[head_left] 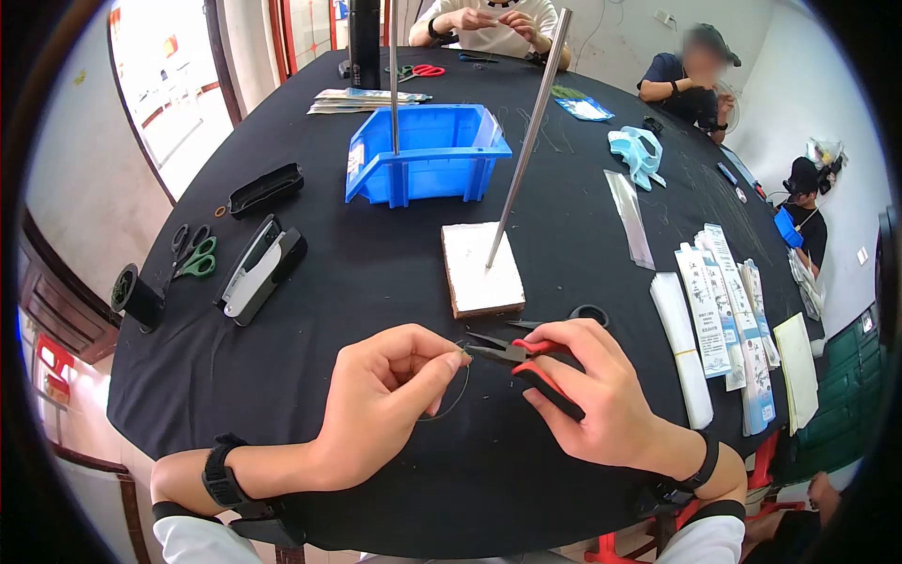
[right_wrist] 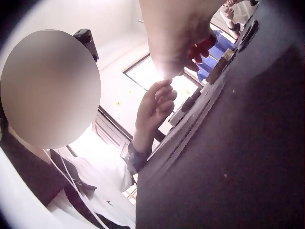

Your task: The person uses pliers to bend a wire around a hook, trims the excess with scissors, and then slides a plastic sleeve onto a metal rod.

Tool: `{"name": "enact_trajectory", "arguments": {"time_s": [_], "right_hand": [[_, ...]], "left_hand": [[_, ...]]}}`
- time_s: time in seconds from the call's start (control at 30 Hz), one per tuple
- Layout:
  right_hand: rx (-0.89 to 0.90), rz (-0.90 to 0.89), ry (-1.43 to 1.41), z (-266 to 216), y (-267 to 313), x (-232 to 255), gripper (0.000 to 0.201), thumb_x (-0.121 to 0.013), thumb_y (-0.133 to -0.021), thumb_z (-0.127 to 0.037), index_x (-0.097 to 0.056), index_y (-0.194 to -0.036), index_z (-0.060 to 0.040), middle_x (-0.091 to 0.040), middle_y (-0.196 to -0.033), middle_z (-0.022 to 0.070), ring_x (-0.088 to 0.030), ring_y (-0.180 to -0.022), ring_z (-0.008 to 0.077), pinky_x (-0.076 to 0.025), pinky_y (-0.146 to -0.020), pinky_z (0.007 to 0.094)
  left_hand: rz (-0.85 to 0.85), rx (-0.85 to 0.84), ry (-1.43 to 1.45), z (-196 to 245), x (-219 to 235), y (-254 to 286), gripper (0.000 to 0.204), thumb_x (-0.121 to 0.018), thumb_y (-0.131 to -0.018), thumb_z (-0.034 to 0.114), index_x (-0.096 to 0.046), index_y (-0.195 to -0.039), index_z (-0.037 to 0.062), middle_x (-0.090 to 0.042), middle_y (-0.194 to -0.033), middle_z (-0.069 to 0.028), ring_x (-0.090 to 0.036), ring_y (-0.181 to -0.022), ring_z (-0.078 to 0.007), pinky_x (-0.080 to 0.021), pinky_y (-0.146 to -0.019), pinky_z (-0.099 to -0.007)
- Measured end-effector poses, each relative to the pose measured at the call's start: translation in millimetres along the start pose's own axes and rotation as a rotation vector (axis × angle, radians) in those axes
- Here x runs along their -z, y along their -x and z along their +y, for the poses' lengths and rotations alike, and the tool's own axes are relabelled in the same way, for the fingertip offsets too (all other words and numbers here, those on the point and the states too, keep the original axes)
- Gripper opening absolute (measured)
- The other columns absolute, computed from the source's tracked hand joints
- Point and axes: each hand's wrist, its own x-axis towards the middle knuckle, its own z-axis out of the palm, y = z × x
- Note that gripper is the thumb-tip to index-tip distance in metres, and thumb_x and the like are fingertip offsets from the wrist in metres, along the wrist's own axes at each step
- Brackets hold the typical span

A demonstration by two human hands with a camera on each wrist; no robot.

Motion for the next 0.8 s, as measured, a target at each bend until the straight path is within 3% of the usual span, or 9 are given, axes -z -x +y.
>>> {"name": "enact_trajectory", "arguments": {"time_s": [0.4,0.6,0.8], "right_hand": [[0.038,0.061,0.093,-4.3,-0.6,-1.7,0.025,-0.071,-0.062,0.0,-0.063,-0.086,0.0022,-0.054,-0.096,0.0132,-0.055,-0.084,0.0281,-0.045,-0.072,0.0339],[0.06,0.061,0.058,-2.8,0.4,-2.2,0.022,-0.073,-0.068,-0.006,-0.058,-0.082,0.0013,-0.053,-0.09,0.0113,-0.055,-0.077,0.0247,-0.045,-0.064,0.0314],[-0.028,0.058,-0.17,-3.4,2.1,-4.9,0.038,-0.072,-0.073,-0.01,-0.051,-0.102,0.0025,-0.055,-0.083,0.0125,-0.056,-0.071,0.0255,-0.046,-0.062,0.0325]], "left_hand": [[-0.022,-0.01,-0.053,0.1,0.7,-0.2,0.01,-0.054,-0.088,0.004,-0.061,-0.089,-0.0043,-0.053,-0.061,0.0002,-0.043,-0.05,-0.0014,-0.03,-0.043,-0.0166],[-0.027,0.003,-0.045,-0.1,1.4,-0.5,0.012,-0.054,-0.088,0.005,-0.062,-0.088,-0.0043,-0.053,-0.059,0.0005,-0.043,-0.049,-0.0015,-0.03,-0.043,-0.0169],[-0.038,0.018,-0.012,1.0,1.7,-0.8,0.013,-0.055,-0.088,0.007,-0.062,-0.089,-0.0036,-0.051,-0.058,0.001,-0.041,-0.048,-0.0013,-0.028,-0.042,-0.0171]]}}
